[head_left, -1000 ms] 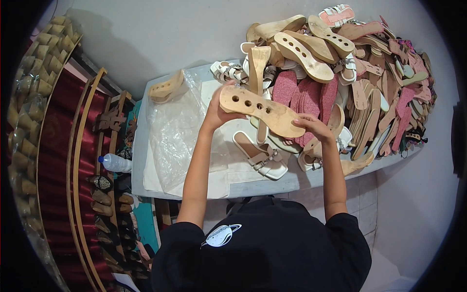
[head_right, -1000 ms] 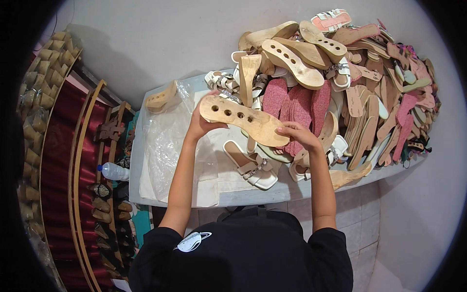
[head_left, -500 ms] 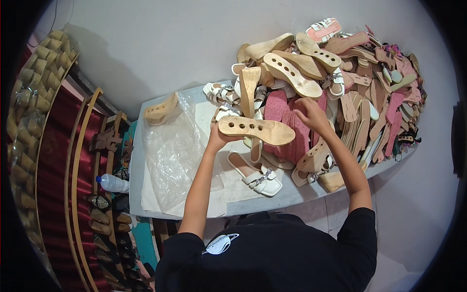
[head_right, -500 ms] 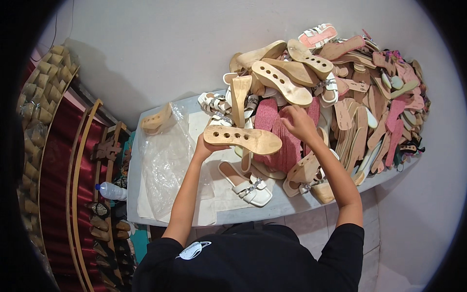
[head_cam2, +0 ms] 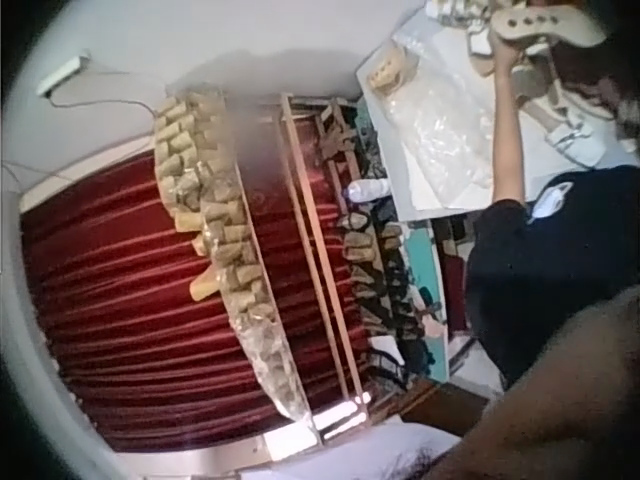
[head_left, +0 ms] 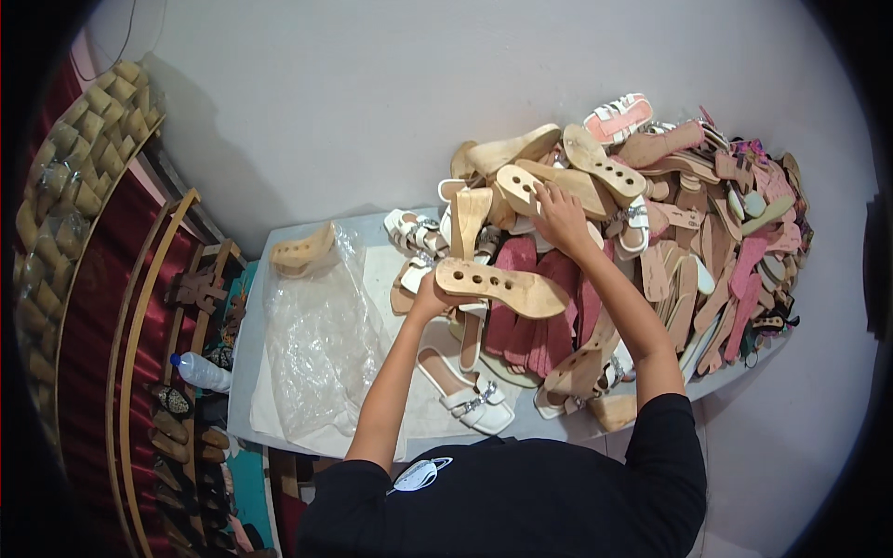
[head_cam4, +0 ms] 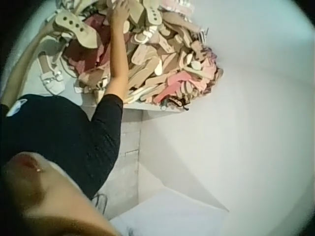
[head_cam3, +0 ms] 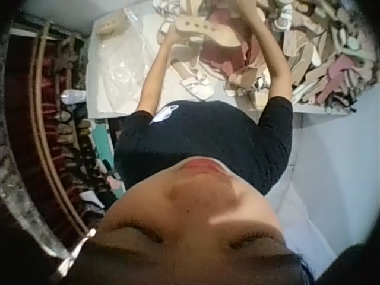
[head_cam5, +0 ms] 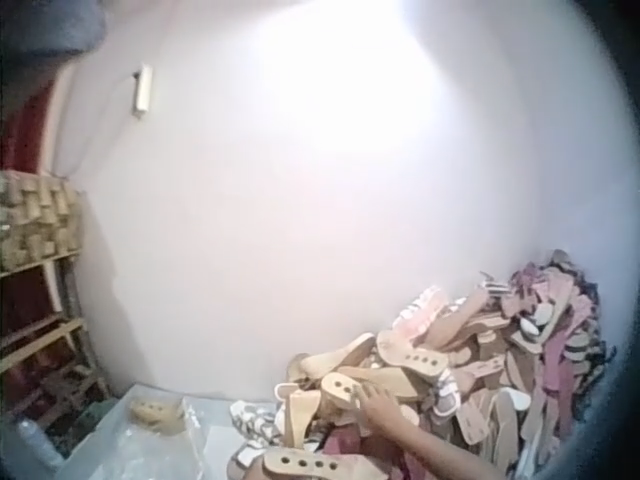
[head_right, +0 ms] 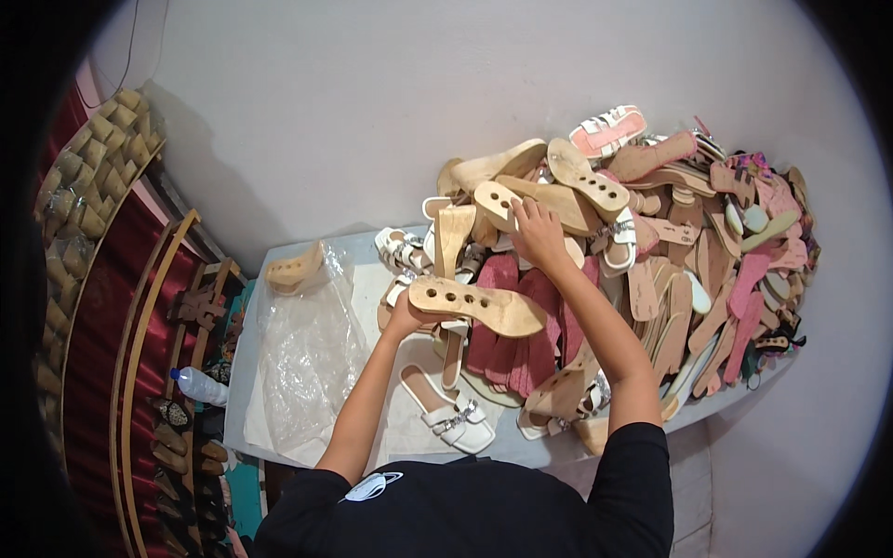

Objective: Organize wooden shoe soles and sandal components on a workbench and shelf.

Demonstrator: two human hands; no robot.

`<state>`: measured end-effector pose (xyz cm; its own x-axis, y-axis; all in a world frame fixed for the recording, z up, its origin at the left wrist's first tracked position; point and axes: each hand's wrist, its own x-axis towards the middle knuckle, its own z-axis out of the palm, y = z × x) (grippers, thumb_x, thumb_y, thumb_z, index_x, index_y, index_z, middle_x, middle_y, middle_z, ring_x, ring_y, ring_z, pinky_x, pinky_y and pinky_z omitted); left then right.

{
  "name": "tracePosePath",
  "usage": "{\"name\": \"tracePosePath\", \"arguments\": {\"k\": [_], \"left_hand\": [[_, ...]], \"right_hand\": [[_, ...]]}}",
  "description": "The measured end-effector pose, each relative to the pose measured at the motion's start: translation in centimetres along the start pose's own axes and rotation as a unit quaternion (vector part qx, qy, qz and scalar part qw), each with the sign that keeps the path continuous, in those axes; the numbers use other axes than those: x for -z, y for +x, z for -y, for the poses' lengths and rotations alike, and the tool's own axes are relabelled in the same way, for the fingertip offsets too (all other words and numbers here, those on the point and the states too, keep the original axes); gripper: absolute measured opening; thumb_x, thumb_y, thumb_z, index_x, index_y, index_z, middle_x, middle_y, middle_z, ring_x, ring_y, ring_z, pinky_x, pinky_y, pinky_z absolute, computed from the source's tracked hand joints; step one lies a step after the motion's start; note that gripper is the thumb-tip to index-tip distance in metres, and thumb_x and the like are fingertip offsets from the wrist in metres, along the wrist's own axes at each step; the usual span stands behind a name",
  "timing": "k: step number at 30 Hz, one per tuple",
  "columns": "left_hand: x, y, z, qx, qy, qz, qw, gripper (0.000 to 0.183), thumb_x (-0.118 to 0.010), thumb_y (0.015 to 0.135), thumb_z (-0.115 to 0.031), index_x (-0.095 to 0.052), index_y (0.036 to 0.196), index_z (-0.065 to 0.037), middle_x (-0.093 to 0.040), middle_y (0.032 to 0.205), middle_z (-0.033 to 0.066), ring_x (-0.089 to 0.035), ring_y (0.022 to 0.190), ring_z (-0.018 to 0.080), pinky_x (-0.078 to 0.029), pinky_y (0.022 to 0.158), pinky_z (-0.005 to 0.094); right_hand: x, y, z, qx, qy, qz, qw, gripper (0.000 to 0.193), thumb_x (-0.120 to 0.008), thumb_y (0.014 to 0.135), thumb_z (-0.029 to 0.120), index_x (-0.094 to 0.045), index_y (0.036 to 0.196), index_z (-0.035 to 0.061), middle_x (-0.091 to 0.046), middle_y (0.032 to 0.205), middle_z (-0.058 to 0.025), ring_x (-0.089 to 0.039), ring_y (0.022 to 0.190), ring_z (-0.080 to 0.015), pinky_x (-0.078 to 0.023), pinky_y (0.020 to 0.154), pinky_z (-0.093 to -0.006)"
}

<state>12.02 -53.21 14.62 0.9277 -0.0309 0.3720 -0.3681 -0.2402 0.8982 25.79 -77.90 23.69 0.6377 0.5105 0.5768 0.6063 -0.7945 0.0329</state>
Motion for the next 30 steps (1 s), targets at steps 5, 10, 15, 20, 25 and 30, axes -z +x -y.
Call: {"name": "tracePosePath", "arguments": {"k": [5,10,15,20,25,30], "left_hand": [[-0.6,0.3,0.0,0.001,0.041,0.006,0.999,0.060,-0.087,0.054,-0.017,-0.058,0.103,0.000,-0.065,0.098,0.0058,-0.062,0.089,0.0144,-0.049,0.080,0.0292],[-0.6,-0.6,0.4,0.033,-0.019,-0.016,0.999,0.062,-0.087,0.053,-0.014,-0.056,0.105,-0.001,-0.064,0.099,0.0055,-0.061,0.090,0.0145,-0.049,0.081,0.0294],[-0.1,-1.9,1.0,0.049,-0.047,-0.026,0.997,0.066,-0.087,0.052,-0.015,-0.054,0.107,-0.001,-0.063,0.099,0.0058,-0.060,0.090,0.0140,-0.050,0.080,0.0298],[0.5,-7.0,-0.5,0.048,-0.028,-0.061,0.997,0.061,-0.085,0.055,-0.008,-0.055,0.107,-0.001,-0.064,0.100,0.0058,-0.061,0.091,0.0140,-0.050,0.081,0.0298],[1.3,-14.5,-2.0,0.109,-0.017,-0.124,0.986,0.059,-0.086,0.054,-0.009,-0.056,0.104,-0.001,-0.064,0.100,0.0065,-0.061,0.090,0.0144,-0.050,0.081,0.0298],[2.8,-21.0,-4.7,0.142,0.004,-0.149,0.979,0.059,-0.086,0.054,-0.011,-0.057,0.104,0.000,-0.065,0.098,0.0069,-0.062,0.089,0.0147,-0.050,0.080,0.0299]], "right_hand": [[-1.3,2.5,-0.9,-0.006,0.013,0.018,1.000,0.065,-0.070,0.066,0.027,-0.043,0.122,0.0110,-0.053,0.101,-0.0115,-0.053,0.096,-0.0285,-0.042,0.078,-0.0411],[0.6,4.0,-1.4,-0.028,0.215,0.025,0.976,0.067,-0.072,0.064,0.024,-0.043,0.122,0.0084,-0.055,0.108,-0.0163,-0.053,0.102,-0.0323,-0.043,0.085,-0.0406],[3.0,3.6,0.2,0.025,0.394,-0.052,0.917,0.071,-0.075,0.068,0.019,-0.040,0.129,0.0095,-0.053,0.114,-0.0120,-0.052,0.103,-0.0220,-0.043,0.088,-0.0339],[5.9,0.1,4.9,-0.026,0.506,0.055,0.860,0.073,-0.075,0.067,0.021,-0.040,0.130,0.0100,-0.054,0.112,-0.0148,-0.057,0.098,-0.0213,-0.046,0.084,-0.0338],[5.6,-5.0,10.1,-0.005,0.563,0.113,0.819,0.079,-0.076,0.068,0.016,-0.035,0.135,0.0147,-0.052,0.104,-0.0089,-0.055,0.089,-0.0156,-0.048,0.072,-0.0281],[5.5,-8.4,15.4,0.009,0.539,0.193,0.820,0.076,-0.074,0.068,0.026,-0.038,0.133,0.0151,-0.048,0.125,-0.0126,-0.052,0.103,-0.0225,-0.045,0.081,-0.0329]]}}
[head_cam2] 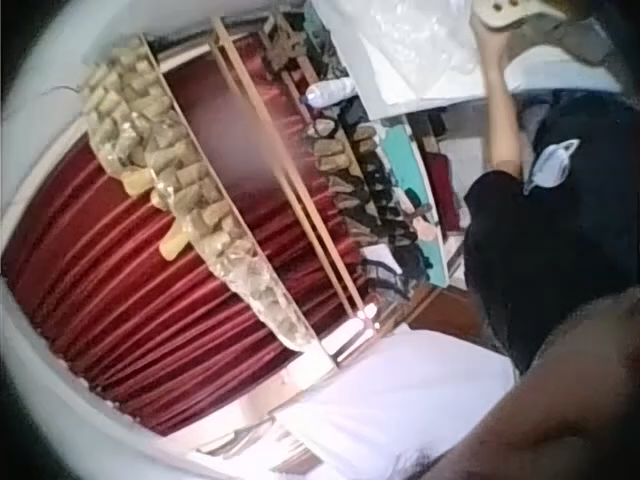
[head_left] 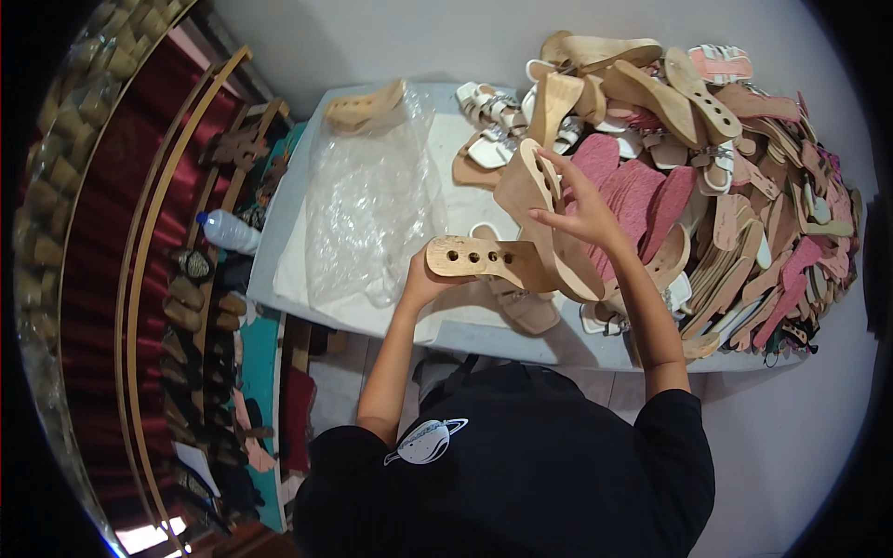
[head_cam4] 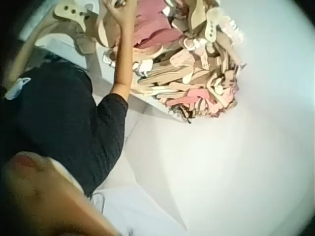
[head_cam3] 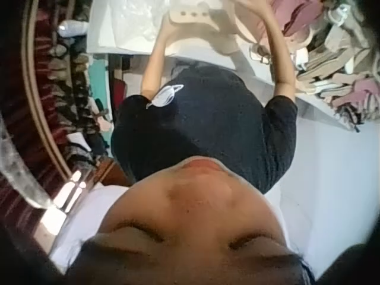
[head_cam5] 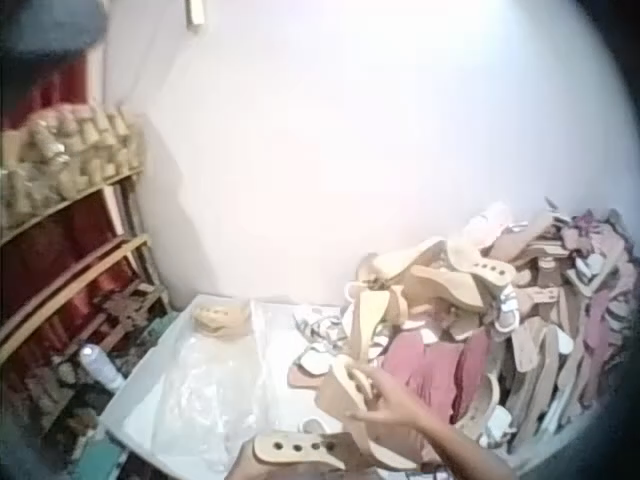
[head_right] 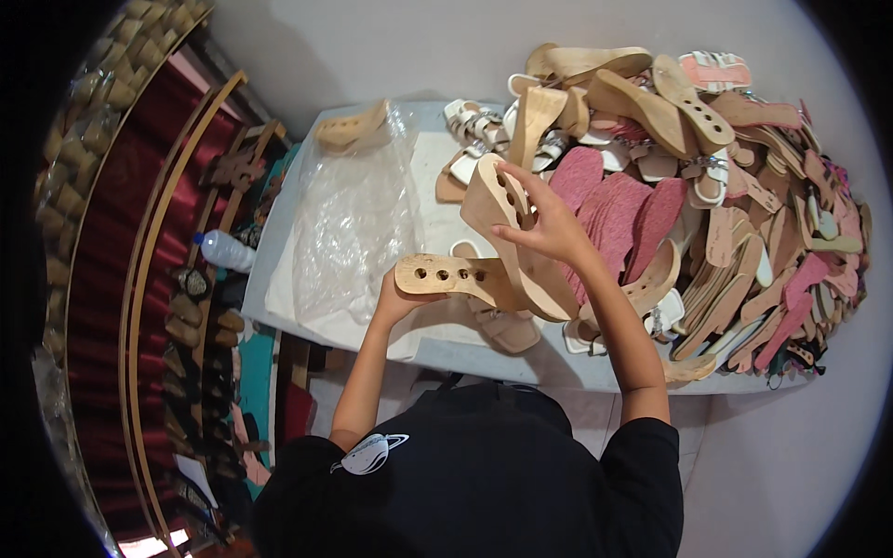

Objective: Organize wooden shoe soles and sandal components on a workbench and shelf.

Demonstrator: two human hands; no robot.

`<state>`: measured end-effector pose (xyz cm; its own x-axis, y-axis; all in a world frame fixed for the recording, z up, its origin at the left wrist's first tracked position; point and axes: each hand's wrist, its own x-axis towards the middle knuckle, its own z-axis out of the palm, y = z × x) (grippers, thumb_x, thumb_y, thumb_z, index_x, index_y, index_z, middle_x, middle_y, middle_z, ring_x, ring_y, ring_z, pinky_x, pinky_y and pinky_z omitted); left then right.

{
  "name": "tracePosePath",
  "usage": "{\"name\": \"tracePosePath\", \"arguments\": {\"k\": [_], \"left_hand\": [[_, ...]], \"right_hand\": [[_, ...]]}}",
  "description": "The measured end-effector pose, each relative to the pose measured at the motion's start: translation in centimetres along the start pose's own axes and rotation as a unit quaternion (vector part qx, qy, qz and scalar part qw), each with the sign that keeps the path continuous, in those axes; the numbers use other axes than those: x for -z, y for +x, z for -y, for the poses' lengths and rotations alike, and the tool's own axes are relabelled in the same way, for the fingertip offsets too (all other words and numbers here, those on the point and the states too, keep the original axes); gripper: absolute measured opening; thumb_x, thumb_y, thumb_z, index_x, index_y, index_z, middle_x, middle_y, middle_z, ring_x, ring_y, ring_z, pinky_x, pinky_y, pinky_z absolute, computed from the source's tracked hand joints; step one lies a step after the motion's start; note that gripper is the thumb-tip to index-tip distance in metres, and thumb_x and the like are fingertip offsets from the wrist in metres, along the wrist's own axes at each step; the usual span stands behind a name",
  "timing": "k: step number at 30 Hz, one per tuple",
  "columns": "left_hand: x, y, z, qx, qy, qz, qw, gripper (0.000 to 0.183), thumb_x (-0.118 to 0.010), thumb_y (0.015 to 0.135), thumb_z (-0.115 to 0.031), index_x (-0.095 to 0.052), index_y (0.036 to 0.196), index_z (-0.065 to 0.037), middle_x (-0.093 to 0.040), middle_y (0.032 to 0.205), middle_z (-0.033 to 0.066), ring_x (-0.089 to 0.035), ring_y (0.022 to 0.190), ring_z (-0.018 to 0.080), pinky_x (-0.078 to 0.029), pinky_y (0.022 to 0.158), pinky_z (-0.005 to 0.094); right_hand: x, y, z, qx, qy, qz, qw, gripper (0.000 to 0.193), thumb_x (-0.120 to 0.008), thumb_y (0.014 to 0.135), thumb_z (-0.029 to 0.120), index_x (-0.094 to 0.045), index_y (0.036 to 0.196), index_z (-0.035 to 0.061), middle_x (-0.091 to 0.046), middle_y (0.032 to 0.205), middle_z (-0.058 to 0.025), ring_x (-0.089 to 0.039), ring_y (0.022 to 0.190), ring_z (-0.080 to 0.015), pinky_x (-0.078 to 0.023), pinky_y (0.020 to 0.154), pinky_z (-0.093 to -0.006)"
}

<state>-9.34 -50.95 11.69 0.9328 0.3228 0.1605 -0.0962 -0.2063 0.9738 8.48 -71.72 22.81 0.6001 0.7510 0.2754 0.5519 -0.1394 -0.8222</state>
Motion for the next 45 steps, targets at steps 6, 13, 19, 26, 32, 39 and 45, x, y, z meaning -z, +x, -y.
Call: {"name": "tracePosePath", "arguments": {"k": [6,13,19,26,32,39,45], "left_hand": [[4.0,-5.8,1.8,0.021,0.009,-0.019,1.000,0.059,-0.086,0.054,-0.011,-0.056,0.104,0.000,-0.065,0.097,0.0075,-0.062,0.090,0.0150,-0.050,0.081,0.0299],[7.8,-9.5,6.2,0.051,0.010,-0.063,0.997,0.058,-0.086,0.054,-0.013,-0.056,0.102,0.000,-0.065,0.097,0.0085,-0.062,0.089,0.0156,-0.050,0.080,0.0294],[8.3,-9.8,6.7,0.004,0.062,-0.108,0.992,0.082,-0.088,0.052,-0.018,-0.043,0.119,-0.001,-0.061,0.103,0.0091,-0.059,0.095,0.0182,-0.048,0.084,0.0311],[11.5,-11.2,5.8,-0.110,0.244,-0.035,0.963,0.102,-0.087,0.053,-0.024,-0.026,0.134,-0.003,-0.037,0.130,0.0191,-0.040,0.121,0.0302,-0.040,0.097,0.0400],[10.4,-11.7,1.6,-0.310,0.164,-0.051,0.935,0.102,-0.083,0.051,-0.043,-0.033,0.131,-0.005,-0.040,0.129,0.0153,-0.040,0.120,0.0324,-0.032,0.101,0.0429],[9.2,-10.9,-0.6,-0.151,0.099,0.005,0.984,0.104,-0.086,0.050,-0.036,-0.031,0.132,-0.004,-0.051,0.121,0.0135,-0.051,0.110,0.0287,-0.040,0.094,0.0382],[13.7,-8.9,0.4,-0.133,0.159,0.040,0.977,0.095,-0.090,0.043,-0.027,-0.046,0.125,-0.005,-0.055,0.117,0.0120,-0.052,0.111,0.0266,-0.039,0.096,0.0361]], "right_hand": [[-6.0,-1.2,1.2,-0.023,-0.028,0.023,0.999,0.080,-0.073,0.068,0.031,-0.033,0.137,0.0236,-0.042,0.120,-0.0143,-0.049,0.107,-0.0277,-0.045,0.083,-0.0352],[-13.0,-3.8,0.1,-0.098,-0.104,-0.027,0.989,0.089,-0.071,0.068,0.033,-0.022,0.141,0.0192,-0.020,0.135,-0.0239,-0.025,0.128,-0.0395,-0.033,0.100,-0.0444],[-17.7,-5.3,0.4,-0.187,-0.081,-0.078,0.976,0.086,-0.071,0.067,0.032,-0.026,0.138,0.0153,-0.020,0.134,-0.0270,-0.038,0.118,-0.0422,-0.043,0.091,-0.0402],[-20.2,-7.2,0.0,-0.292,-0.090,-0.150,0.940,0.089,-0.071,0.065,0.037,-0.024,0.135,0.0075,-0.021,0.129,-0.0243,-0.054,0.098,-0.0375,-0.048,0.084,-0.0401],[-21.7,-7.1,1.0,-0.319,-0.085,-0.199,0.923,0.091,-0.070,0.066,0.039,-0.022,0.135,0.0050,-0.020,0.127,-0.0269,-0.052,0.099,-0.0411,-0.046,0.087,-0.0401],[-21.6,-7.8,-0.3,-0.315,-0.133,-0.262,0.902,0.091,-0.069,0.068,0.046,-0.024,0.132,0.0008,-0.022,0.123,-0.0332,-0.052,0.095,-0.0481,-0.046,0.086,-0.0431],[-19.1,-8.3,2.6,-0.348,-0.083,-0.150,0.922,0.078,-0.060,0.077,0.053,-0.034,0.126,-0.0022,-0.037,0.109,-0.0312,-0.060,0.078,-0.0376,-0.056,0.046,-0.0309]]}}
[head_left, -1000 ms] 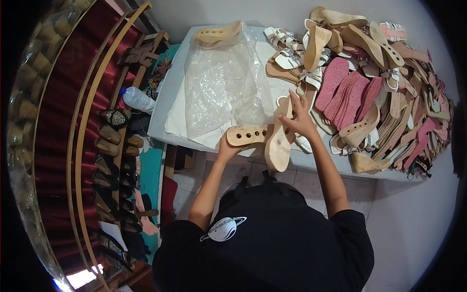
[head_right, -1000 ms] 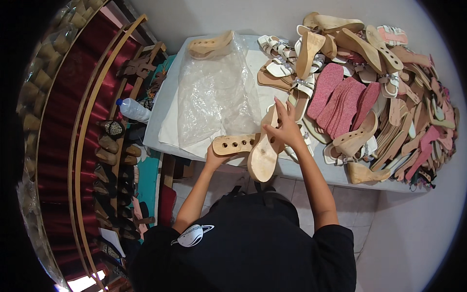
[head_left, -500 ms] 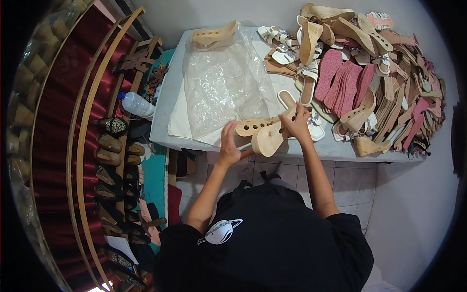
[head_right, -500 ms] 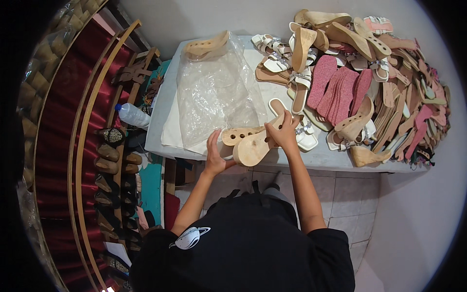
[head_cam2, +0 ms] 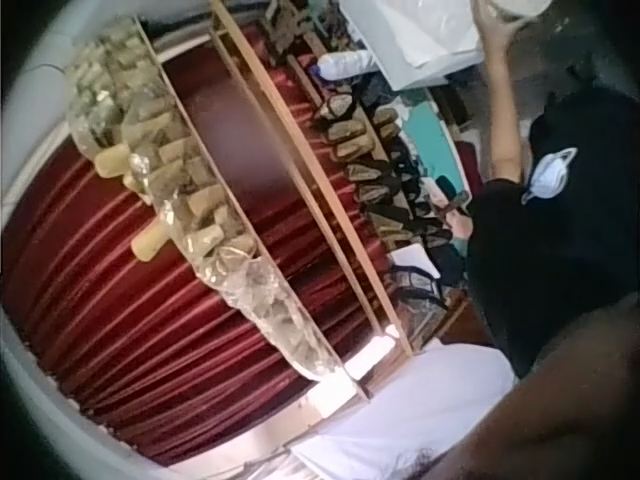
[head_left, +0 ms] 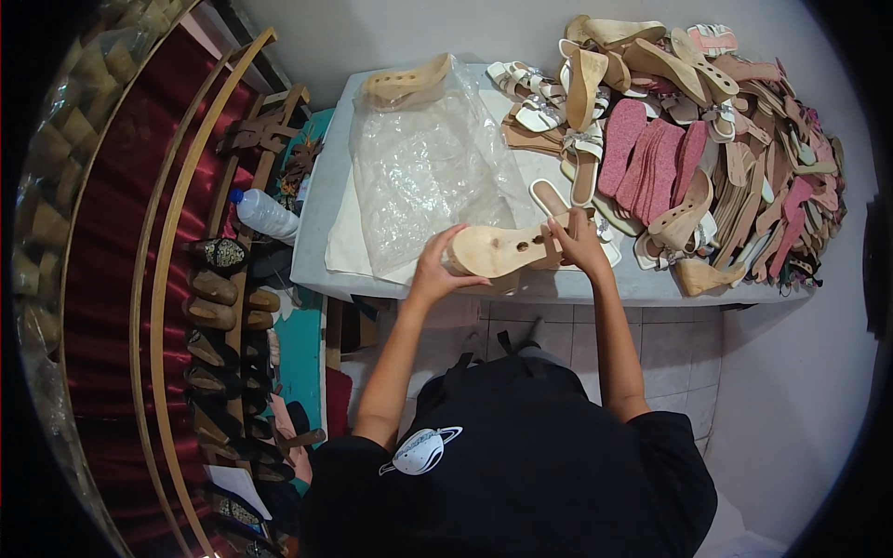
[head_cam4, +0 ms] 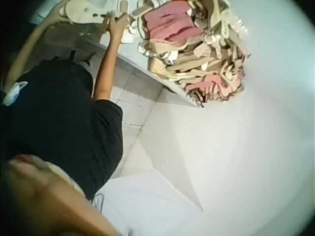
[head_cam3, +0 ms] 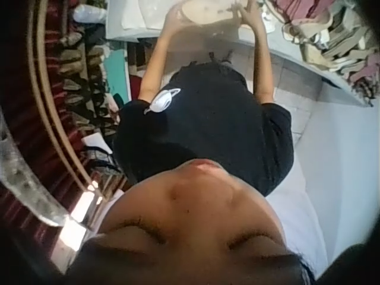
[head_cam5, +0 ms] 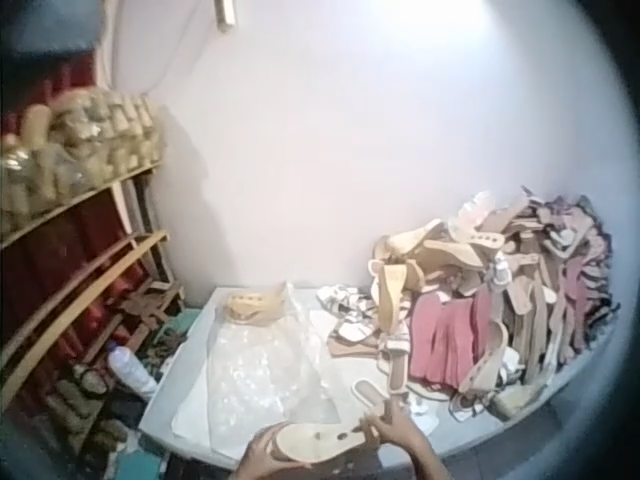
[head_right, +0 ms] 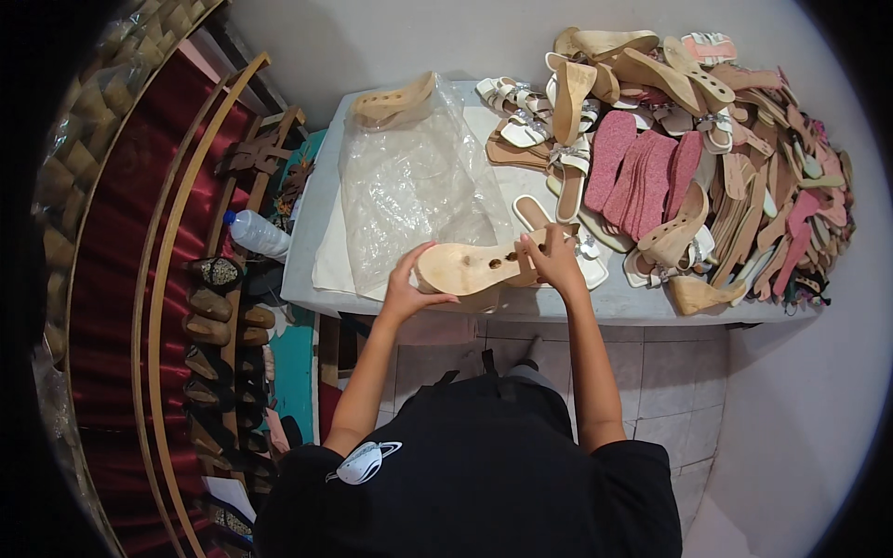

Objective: Organize wooden shoe soles and sandal components on a workbench and shelf.

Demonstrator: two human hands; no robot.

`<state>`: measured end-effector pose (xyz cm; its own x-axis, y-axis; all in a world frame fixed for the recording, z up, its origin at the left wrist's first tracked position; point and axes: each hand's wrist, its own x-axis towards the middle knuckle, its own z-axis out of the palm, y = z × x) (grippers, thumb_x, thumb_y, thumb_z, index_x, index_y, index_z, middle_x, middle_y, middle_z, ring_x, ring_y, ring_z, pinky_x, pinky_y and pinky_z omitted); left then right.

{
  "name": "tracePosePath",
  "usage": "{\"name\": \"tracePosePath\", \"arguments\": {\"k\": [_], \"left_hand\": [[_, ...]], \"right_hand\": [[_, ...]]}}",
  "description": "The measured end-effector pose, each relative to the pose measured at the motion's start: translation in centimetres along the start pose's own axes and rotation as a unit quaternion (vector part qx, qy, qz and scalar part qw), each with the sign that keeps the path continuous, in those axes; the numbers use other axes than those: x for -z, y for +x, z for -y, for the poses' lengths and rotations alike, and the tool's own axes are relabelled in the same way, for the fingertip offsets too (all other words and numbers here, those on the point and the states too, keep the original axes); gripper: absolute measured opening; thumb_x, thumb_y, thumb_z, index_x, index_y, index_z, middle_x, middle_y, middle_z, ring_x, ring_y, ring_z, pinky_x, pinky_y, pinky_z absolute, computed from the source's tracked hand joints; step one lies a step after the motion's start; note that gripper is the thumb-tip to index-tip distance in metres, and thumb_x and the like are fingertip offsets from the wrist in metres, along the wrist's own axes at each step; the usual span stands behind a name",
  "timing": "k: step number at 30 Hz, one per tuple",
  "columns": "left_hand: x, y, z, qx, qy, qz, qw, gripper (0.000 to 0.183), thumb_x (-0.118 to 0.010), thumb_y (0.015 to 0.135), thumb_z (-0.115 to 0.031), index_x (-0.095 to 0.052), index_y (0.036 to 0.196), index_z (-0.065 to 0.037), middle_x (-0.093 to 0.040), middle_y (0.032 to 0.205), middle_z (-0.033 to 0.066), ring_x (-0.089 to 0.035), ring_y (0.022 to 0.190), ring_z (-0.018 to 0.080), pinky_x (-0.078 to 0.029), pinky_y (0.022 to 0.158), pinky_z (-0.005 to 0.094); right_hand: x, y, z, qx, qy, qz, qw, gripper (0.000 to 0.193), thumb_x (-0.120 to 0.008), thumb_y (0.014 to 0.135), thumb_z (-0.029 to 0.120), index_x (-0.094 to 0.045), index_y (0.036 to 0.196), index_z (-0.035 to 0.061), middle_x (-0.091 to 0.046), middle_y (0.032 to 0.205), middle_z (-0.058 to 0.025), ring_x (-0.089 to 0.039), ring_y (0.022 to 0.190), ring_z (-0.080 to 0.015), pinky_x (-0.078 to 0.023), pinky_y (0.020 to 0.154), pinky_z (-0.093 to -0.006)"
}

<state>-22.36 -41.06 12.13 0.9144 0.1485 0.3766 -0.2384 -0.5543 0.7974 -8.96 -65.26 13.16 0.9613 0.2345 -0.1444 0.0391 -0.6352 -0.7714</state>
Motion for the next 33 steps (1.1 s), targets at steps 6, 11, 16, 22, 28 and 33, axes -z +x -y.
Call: {"name": "tracePosePath", "arguments": {"k": [6,11,16,22,28,33], "left_hand": [[1.3,1.3,2.7,0.027,0.019,0.033,0.999,0.089,-0.089,0.041,-0.032,-0.052,0.119,-0.009,-0.055,0.115,0.0097,-0.047,0.110,0.0271,-0.039,0.095,0.0370],[1.1,1.6,3.6,0.055,-0.018,0.053,0.997,0.089,-0.088,0.047,-0.030,-0.047,0.123,-0.008,-0.054,0.116,0.0102,-0.047,0.111,0.0261,-0.039,0.094,0.0365],[1.0,1.7,3.7,0.117,-0.129,0.073,0.982,0.092,-0.085,0.056,-0.027,-0.035,0.131,-0.007,-0.046,0.124,0.0105,-0.044,0.117,0.0223,-0.034,0.099,0.0346],[0.5,1.3,3.7,0.138,-0.181,0.080,0.970,0.092,-0.085,0.058,-0.024,-0.032,0.131,-0.006,-0.045,0.124,0.0100,-0.044,0.117,0.0218,-0.034,0.099,0.0340],[-0.6,1.0,3.9,0.108,-0.136,0.069,0.982,0.110,-0.090,0.047,-0.022,-0.023,0.133,-0.007,-0.040,0.127,0.0099,-0.041,0.119,0.0226,-0.034,0.100,0.0348],[-1.8,0.6,4.4,0.110,-0.155,0.045,0.981,0.117,-0.091,0.044,-0.017,-0.016,0.134,-0.009,-0.036,0.129,0.0103,-0.039,0.120,0.0225,-0.034,0.101,0.0350]], "right_hand": [[-0.8,1.1,-2.4,0.036,-0.017,0.057,0.998,0.059,-0.059,0.081,0.040,-0.042,0.125,0.0048,-0.048,0.105,-0.0308,-0.057,0.090,-0.0401,-0.050,0.075,-0.0398],[-1.0,1.2,-2.9,0.001,0.001,0.067,0.998,0.061,-0.059,0.080,0.040,-0.042,0.128,0.0065,-0.048,0.106,-0.0310,-0.054,0.097,-0.0424,-0.044,0.086,-0.0403],[-0.5,0.9,-2.2,0.047,-0.017,0.048,0.998,0.059,-0.059,0.080,0.039,-0.044,0.126,0.0060,-0.048,0.111,-0.0291,-0.053,0.101,-0.0406,-0.043,0.088,-0.0393],[0.3,0.6,-1.3,0.057,-0.013,0.041,0.997,0.057,-0.059,0.081,0.037,-0.043,0.126,0.0052,-0.046,0.114,-0.0287,-0.052,0.103,-0.0405,-0.043,0.089,-0.0399],[-0.4,1.1,-2.9,0.091,-0.013,0.036,0.995,0.057,-0.059,0.082,0.037,-0.043,0.127,0.0046,-0.046,0.115,-0.0282,-0.051,0.104,-0.0407,-0.042,0.089,-0.0394],[0.2,1.4,-3.2,0.115,-0.020,0.067,0.991,0.061,-0.060,0.082,0.037,-0.040,0.130,0.0048,-0.043,0.119,-0.0253,-0.048,0.109,-0.0368,-0.040,0.092,-0.0378]]}}
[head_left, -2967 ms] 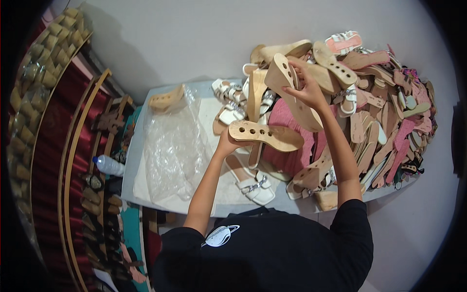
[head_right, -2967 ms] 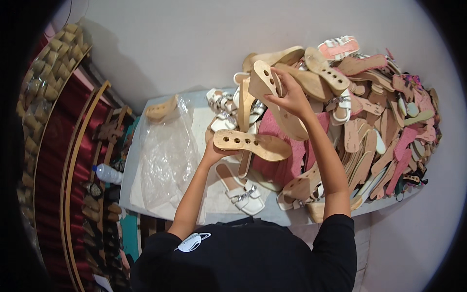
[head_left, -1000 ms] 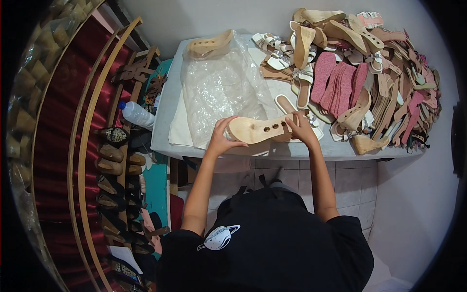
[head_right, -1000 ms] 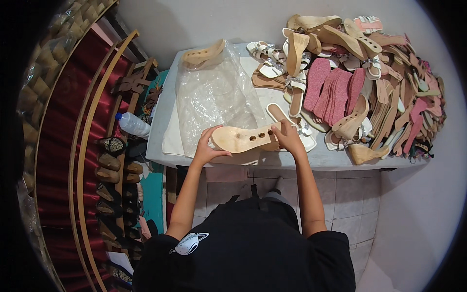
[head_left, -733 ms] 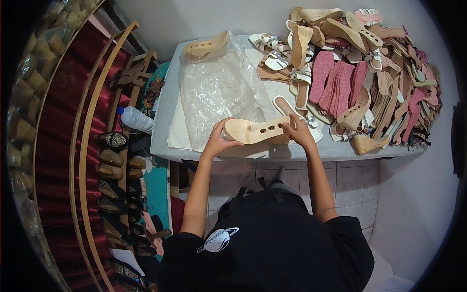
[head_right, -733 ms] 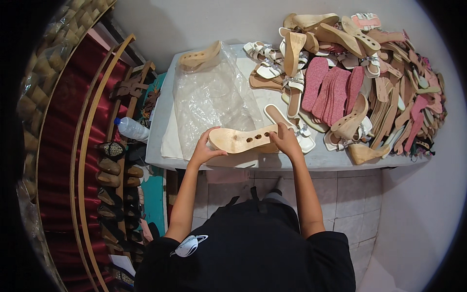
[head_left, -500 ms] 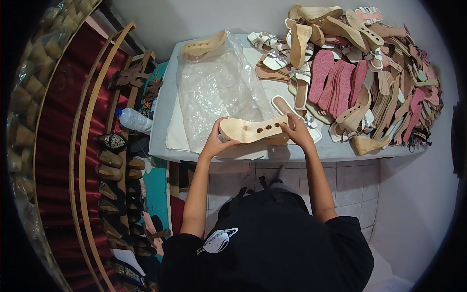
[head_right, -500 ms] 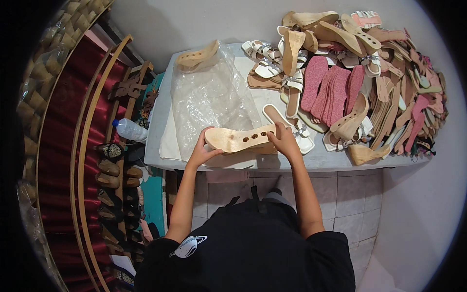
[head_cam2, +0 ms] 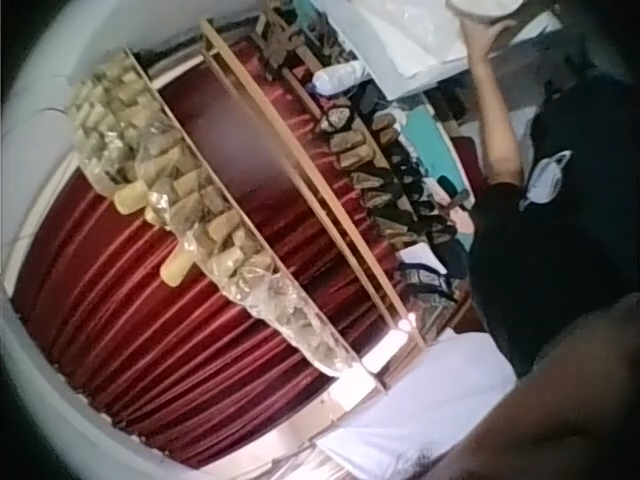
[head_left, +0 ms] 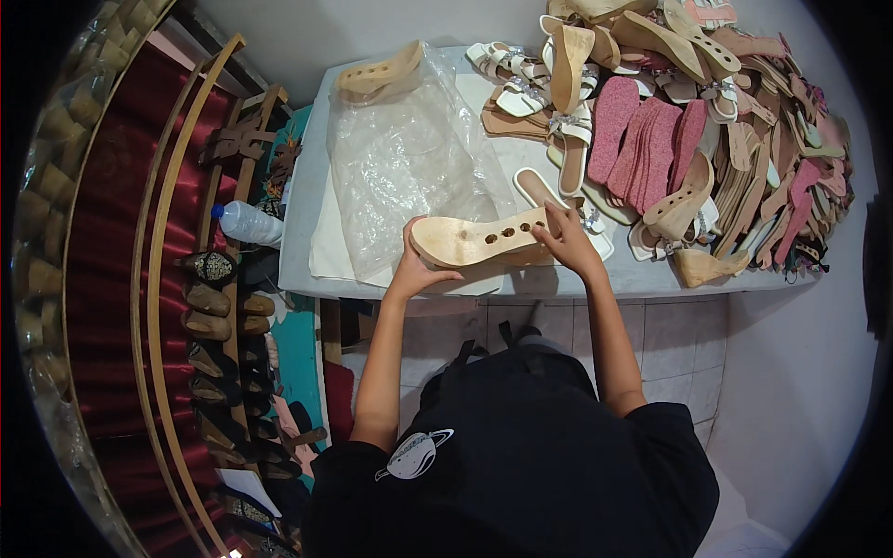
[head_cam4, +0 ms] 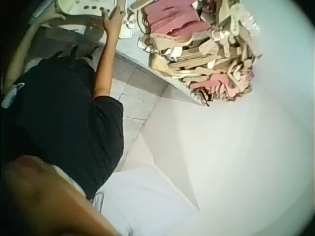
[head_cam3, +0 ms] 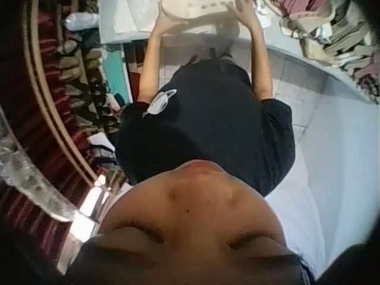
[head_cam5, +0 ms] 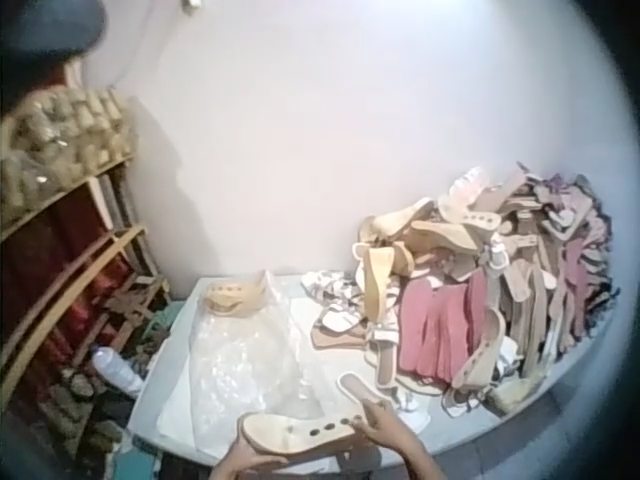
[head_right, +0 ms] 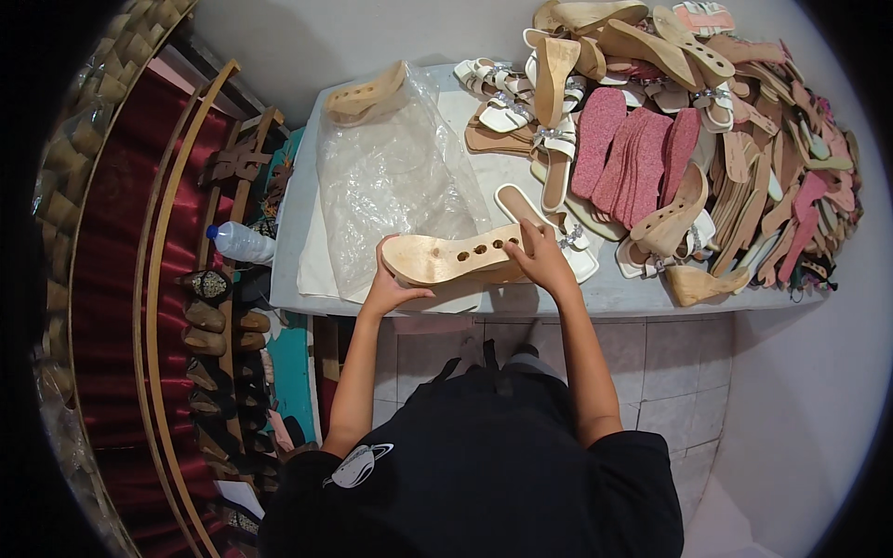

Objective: Organize wooden shoe soles and sandal components on a workbench and shelf.

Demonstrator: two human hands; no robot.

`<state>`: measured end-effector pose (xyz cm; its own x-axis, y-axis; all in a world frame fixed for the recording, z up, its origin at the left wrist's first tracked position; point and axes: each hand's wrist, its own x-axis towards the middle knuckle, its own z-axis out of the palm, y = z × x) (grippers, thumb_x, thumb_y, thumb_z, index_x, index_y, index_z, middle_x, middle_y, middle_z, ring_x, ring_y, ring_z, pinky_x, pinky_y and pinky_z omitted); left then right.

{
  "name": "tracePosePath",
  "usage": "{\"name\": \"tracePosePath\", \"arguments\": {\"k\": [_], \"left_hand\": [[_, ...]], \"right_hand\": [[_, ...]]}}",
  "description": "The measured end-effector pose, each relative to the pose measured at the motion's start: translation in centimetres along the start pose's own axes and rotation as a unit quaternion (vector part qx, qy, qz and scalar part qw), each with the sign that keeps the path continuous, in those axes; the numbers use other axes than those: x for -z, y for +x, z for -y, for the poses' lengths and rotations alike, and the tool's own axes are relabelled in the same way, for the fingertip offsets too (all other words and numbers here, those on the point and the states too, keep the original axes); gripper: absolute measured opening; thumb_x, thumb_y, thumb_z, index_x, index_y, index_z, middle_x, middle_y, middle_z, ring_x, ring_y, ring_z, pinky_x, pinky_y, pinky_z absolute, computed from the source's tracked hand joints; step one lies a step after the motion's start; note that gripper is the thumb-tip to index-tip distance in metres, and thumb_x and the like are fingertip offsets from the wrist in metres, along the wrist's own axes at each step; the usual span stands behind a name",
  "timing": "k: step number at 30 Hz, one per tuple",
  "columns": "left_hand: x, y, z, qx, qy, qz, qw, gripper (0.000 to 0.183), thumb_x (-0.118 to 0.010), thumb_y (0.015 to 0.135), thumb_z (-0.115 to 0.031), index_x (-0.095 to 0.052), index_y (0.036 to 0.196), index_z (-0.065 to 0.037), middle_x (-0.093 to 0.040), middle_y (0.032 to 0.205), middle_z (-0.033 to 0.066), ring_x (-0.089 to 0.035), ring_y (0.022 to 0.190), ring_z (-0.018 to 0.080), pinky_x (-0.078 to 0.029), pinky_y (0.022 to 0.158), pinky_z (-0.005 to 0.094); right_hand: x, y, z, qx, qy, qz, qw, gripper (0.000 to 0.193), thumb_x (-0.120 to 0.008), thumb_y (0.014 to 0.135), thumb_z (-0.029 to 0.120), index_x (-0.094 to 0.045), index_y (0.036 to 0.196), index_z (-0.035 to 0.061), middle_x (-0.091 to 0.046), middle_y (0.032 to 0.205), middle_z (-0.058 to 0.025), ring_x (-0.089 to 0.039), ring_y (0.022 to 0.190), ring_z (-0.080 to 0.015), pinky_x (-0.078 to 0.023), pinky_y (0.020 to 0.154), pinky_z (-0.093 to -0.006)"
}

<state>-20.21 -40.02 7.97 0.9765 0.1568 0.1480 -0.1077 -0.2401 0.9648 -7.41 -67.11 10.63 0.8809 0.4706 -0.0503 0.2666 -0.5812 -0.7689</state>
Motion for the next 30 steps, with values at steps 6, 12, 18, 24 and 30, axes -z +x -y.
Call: {"name": "tracePosePath", "arguments": {"k": [6,12,18,24,30], "left_hand": [[0.0,0.1,0.4,0.010,0.007,-0.011,1.000,0.112,-0.091,0.043,-0.018,-0.021,0.131,-0.009,-0.041,0.123,0.0096,-0.043,0.117,0.0225,-0.038,0.099,0.0342],[-0.1,0.0,0.1,0.027,-0.025,-0.006,0.999,0.103,-0.090,0.044,-0.014,-0.029,0.127,-0.008,-0.043,0.120,0.0074,-0.043,0.116,0.0202,-0.038,0.097,0.0326],[0.0,0.0,-0.4,0.040,-0.009,0.007,0.999,0.105,-0.089,0.045,-0.012,-0.028,0.130,-0.006,-0.043,0.123,0.0082,-0.042,0.118,0.0198,-0.035,0.100,0.0331],[-0.2,-0.4,-0.9,0.040,0.013,0.002,0.999,0.100,-0.089,0.049,-0.016,-0.032,0.131,-0.007,-0.046,0.124,0.0109,-0.044,0.117,0.0229,-0.036,0.099,0.0343],[-0.2,-0.4,-1.2,0.049,0.012,-0.002,0.999,0.098,-0.088,0.049,-0.016,-0.034,0.130,-0.006,-0.047,0.125,0.0108,-0.044,0.118,0.0236,-0.036,0.099,0.0352]], "right_hand": [[1.1,-0.1,0.0,0.120,0.066,0.078,0.987,0.074,-0.073,0.073,0.025,-0.036,0.134,0.0080,-0.035,0.128,-0.0169,-0.041,0.117,-0.0295,-0.037,0.097,-0.0347],[1.8,-0.1,0.2,0.110,0.055,0.099,0.987,0.074,-0.075,0.070,0.019,-0.038,0.133,0.0106,-0.037,0.127,-0.0139,-0.043,0.115,-0.0281,-0.037,0.097,-0.0348],[2.0,-0.2,0.1,0.100,0.060,0.089,0.989,0.073,-0.076,0.069,0.020,-0.040,0.132,0.0100,-0.040,0.124,-0.0142,-0.045,0.112,-0.0296,-0.039,0.094,-0.0357],[2.8,0.2,0.0,0.119,0.027,0.090,0.989,0.074,-0.076,0.067,0.017,-0.040,0.131,0.0098,-0.040,0.124,-0.0136,-0.047,0.112,-0.0295,-0.041,0.093,-0.0363],[2.7,0.5,-0.6,0.103,0.056,0.108,0.987,0.075,-0.076,0.066,0.015,-0.039,0.132,0.0113,-0.040,0.126,-0.0132,-0.047,0.112,-0.0297,-0.040,0.094,-0.0360]]}}
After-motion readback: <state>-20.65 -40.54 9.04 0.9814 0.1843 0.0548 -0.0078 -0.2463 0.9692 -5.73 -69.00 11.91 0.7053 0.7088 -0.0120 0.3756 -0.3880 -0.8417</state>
